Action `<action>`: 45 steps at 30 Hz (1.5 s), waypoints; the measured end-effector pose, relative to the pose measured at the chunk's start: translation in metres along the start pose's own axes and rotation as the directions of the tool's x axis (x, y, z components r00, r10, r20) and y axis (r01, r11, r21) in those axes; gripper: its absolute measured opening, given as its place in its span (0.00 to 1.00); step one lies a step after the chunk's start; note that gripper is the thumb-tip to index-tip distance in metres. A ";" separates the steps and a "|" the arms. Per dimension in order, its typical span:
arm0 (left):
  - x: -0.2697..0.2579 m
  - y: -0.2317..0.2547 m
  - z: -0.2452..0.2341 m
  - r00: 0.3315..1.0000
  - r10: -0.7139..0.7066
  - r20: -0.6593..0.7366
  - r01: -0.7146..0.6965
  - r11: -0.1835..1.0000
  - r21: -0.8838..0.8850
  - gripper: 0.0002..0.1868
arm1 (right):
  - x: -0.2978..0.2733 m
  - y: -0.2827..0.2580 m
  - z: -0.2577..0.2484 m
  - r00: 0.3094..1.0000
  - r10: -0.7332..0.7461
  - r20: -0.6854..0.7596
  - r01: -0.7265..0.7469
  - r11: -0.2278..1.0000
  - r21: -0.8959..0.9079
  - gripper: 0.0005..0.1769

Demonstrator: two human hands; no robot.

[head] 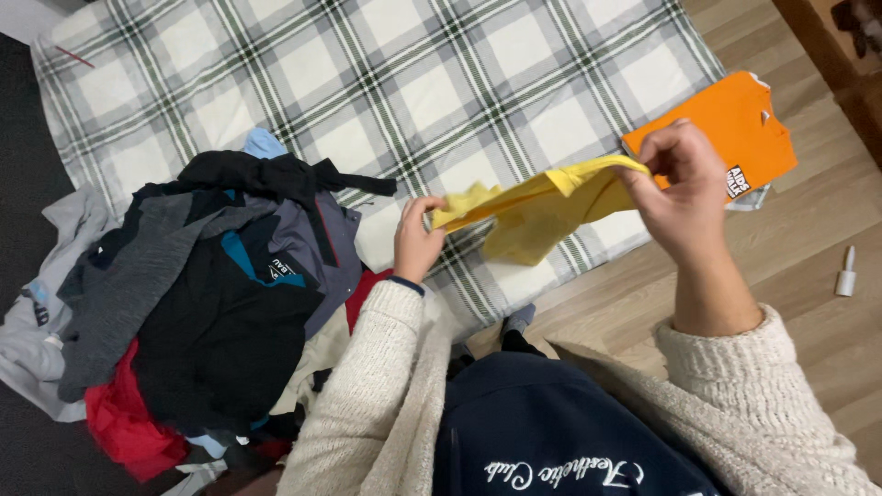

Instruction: The person picks up several shirts one by one from a pile on the bed, spreads each one out on the bed surface, and folds them into flat rectangles before stacking them together.

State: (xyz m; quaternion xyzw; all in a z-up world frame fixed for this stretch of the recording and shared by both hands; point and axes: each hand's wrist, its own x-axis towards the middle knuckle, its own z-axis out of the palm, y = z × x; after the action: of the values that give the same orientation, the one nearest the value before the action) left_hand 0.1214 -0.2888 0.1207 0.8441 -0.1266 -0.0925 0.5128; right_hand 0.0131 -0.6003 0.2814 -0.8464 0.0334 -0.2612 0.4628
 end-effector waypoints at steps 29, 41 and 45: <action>-0.017 -0.007 -0.054 0.821 0.159 0.549 0.119 0.893 -0.435 0.14 | 0.019 0.030 -0.053 0.890 0.373 0.261 -0.348 0.927 -0.138 0.18; 0.006 0.057 -0.143 0.855 0.167 0.491 -0.051 0.969 -0.242 0.23 | 0.024 0.065 -0.060 0.858 0.187 0.479 -0.050 0.957 -0.285 0.09; 0.013 0.093 -0.158 0.845 0.059 0.531 -0.300 0.875 0.380 0.24 | 0.029 0.051 -0.059 0.956 0.055 0.288 0.012 0.974 -0.225 0.09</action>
State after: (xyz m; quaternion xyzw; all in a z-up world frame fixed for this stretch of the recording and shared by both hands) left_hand 0.1684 -0.2008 0.2750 0.8690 -0.3545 -0.2280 0.2594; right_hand 0.0191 -0.6831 0.2781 -0.9222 0.0031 -0.1225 0.3668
